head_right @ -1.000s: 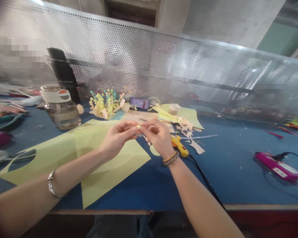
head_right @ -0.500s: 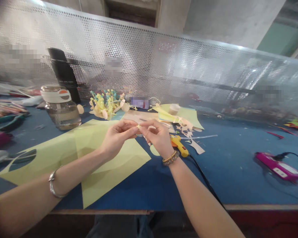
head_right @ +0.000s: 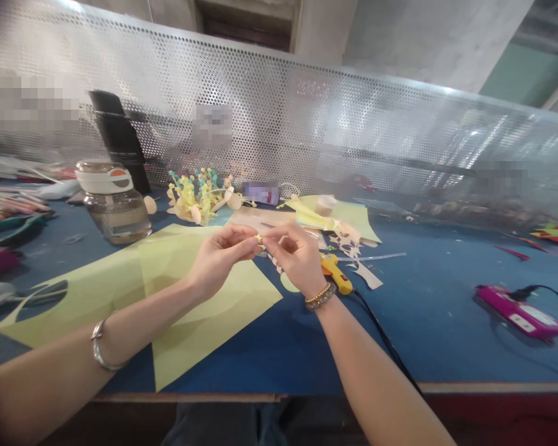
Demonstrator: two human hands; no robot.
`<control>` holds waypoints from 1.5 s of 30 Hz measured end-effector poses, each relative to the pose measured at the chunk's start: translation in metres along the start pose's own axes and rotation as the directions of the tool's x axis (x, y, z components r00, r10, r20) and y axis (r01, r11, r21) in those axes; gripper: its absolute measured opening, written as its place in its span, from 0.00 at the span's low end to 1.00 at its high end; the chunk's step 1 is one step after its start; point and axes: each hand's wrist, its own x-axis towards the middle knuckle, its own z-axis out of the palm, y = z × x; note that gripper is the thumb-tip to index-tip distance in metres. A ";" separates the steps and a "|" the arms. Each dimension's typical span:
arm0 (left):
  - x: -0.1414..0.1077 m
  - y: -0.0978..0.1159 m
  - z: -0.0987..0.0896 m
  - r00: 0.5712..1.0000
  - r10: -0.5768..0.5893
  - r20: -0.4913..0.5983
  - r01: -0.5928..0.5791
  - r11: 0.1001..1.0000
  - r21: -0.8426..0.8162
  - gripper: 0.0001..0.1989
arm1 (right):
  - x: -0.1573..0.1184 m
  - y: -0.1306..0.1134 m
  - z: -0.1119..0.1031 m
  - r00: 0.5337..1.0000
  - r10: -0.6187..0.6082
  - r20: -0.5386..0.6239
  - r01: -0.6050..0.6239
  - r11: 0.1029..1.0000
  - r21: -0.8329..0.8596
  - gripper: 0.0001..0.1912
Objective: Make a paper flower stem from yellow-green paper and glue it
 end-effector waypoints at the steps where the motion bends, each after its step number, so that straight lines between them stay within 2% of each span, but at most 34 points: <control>1: 0.000 0.000 0.000 1.000 0.000 0.002 0.000 1.000 -0.003 0.12 | 0.000 0.000 0.000 1.000 -0.005 0.000 0.005 1.000 -0.009 0.03; 16: 0.000 0.003 0.001 1.000 -0.009 -0.002 0.009 0.999 0.031 0.11 | 0.000 0.003 -0.002 0.995 -0.101 -0.011 0.097 0.978 -0.186 0.03; 24: 0.000 0.004 0.001 1.000 -0.028 0.004 0.027 0.998 0.048 0.13 | 0.000 0.006 -0.002 0.997 -0.080 -0.018 0.075 0.976 -0.204 0.03; 32: 0.002 0.002 0.001 1.000 -0.023 0.008 0.023 0.998 0.056 0.12 | -0.001 0.008 -0.002 0.993 -0.115 -0.031 0.102 0.955 -0.277 0.03; 38: 0.000 0.004 0.002 0.999 -0.048 0.007 0.047 0.997 0.059 0.16 | -0.002 0.009 -0.002 0.988 -0.130 -0.080 0.104 0.956 -0.275 0.04; 45: 0.004 0.002 -0.001 0.997 -0.072 -0.041 0.074 0.996 0.058 0.12 | 0.000 0.007 -0.004 0.991 -0.131 -0.032 0.119 0.962 -0.244 0.02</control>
